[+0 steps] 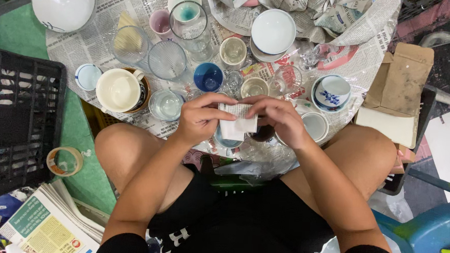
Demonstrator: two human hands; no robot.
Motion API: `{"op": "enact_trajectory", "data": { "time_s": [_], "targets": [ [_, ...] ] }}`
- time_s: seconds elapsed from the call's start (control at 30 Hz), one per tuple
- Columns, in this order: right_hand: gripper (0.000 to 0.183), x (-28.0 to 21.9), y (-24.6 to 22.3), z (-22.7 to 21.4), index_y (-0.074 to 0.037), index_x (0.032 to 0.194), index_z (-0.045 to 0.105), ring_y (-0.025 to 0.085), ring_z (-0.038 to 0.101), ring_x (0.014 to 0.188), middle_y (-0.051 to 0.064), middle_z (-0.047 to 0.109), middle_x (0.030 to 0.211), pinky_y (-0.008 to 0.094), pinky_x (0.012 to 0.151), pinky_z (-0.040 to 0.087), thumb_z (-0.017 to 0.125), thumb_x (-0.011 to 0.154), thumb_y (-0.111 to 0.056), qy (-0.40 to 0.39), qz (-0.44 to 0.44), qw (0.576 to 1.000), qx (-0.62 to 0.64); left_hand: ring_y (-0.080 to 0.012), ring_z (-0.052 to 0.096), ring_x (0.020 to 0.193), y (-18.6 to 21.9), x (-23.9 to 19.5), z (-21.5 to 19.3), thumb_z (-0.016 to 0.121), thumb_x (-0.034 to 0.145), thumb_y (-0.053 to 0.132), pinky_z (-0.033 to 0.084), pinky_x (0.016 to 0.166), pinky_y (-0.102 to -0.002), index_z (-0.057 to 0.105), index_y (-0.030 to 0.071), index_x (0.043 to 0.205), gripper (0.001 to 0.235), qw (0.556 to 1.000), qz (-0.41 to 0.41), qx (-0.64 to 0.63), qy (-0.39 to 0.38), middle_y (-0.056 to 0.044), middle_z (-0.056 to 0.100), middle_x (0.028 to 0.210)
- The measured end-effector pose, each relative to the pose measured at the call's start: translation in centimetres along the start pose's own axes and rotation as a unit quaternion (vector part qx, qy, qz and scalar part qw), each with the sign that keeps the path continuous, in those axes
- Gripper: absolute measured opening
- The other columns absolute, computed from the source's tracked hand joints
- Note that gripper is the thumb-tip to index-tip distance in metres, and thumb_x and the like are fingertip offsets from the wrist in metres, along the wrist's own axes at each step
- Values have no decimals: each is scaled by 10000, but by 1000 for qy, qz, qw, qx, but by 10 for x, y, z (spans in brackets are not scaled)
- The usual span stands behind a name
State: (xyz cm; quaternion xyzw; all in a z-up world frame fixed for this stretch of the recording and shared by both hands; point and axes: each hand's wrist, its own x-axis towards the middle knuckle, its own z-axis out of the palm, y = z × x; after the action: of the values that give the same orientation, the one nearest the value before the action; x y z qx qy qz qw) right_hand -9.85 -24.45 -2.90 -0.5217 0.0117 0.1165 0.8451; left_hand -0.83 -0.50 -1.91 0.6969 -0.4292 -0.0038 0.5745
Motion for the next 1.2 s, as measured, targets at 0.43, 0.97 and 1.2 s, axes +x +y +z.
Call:
{"op": "enact_trajectory", "data": {
  "time_s": [0.43,0.97,1.2],
  "targets": [
    [434,3,12,18,-14,1302,530,172,695,1152,104,674,1256,310,919,613,747,928,26,87,-159,962,-206,-98,722,740,2,0,7,741,929,45,562,685,-231,751,13,1144,218,985,-169,-17,31,-104,787,865],
    [183,11,24,1,37,1102,709,80,701,875,71,772,986,239,774,575,754,940,-35,141,-69,969,-190,-89,709,741,1,2,11,730,953,62,557,659,-248,690,-36,1162,234,970,-211,-120,-24,-75,772,889],
    [253,6,16,-2,27,1203,680,128,725,950,88,760,1065,276,841,598,674,950,36,82,-60,984,-150,-76,663,639,2,-1,4,598,977,-22,538,568,-245,665,-7,1233,265,973,-173,-133,-72,-97,735,959]
  ]
}}
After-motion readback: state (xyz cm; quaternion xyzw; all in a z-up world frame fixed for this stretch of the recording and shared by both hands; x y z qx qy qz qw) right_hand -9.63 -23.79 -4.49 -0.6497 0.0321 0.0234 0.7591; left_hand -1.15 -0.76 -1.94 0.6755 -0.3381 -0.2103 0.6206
